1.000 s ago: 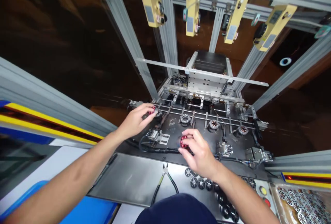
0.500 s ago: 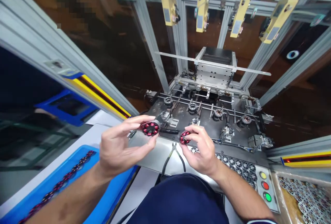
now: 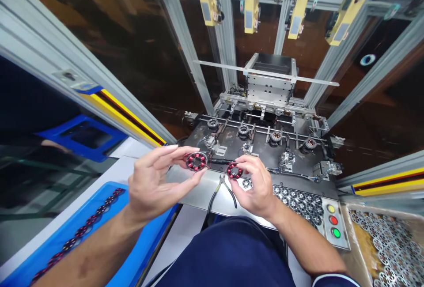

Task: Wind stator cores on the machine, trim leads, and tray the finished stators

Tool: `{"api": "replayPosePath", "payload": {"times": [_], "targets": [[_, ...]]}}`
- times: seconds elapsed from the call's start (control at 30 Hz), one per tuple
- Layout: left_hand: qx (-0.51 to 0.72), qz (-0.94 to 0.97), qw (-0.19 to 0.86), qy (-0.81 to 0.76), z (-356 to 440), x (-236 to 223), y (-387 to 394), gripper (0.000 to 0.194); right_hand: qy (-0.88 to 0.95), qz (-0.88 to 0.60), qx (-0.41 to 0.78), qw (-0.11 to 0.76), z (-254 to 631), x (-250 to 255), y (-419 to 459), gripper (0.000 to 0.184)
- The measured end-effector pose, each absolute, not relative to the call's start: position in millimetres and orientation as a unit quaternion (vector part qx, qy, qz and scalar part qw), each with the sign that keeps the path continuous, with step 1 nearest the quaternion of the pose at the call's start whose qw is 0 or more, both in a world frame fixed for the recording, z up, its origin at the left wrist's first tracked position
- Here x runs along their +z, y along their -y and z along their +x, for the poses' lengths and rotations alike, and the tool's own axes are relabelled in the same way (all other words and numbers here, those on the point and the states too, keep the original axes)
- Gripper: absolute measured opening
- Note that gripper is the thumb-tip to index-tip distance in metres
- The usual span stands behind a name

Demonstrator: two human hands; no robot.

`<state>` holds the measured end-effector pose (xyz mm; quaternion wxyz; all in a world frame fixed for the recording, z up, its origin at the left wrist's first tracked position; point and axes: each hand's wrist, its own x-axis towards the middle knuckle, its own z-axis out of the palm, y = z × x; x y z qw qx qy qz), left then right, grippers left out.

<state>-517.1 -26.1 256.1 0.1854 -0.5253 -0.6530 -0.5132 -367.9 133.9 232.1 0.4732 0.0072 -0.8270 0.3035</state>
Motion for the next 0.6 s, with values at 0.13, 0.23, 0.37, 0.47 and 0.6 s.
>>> {"api": "replayPosePath", "payload": {"times": [0.13, 0.23, 0.37, 0.47, 0.6], "targets": [[-0.501, -0.525, 0.189, 0.661, -513.9, 256.3, 21.2, 0.079, 0.829, -0.001, 0.296, 0.474, -362.6, 231.1, -134.5, 0.045], [-0.502, -0.531, 0.181, 0.659, -514.6, 251.8, 20.4, 0.083, 0.833, -0.002, 0.293, 0.469, -360.5, 229.6, -134.9, 0.044], [-0.508, -0.518, 0.174, 0.665, -517.0, 243.1, 25.0, 0.088, 0.838, 0.005, 0.300, 0.456, -361.5, 229.2, -133.9, 0.045], [-0.515, -0.492, 0.177, 0.679, -521.9, 229.6, 32.3, 0.088, 0.842, 0.007, 0.299, 0.449, -366.0, 223.6, -131.4, 0.046], [-0.504, -0.362, 0.104, 0.777, -541.4, 170.9, 46.6, 0.073, 0.869, -0.036, 0.312, 0.382, -385.2, 182.5, -124.3, 0.043]]}}
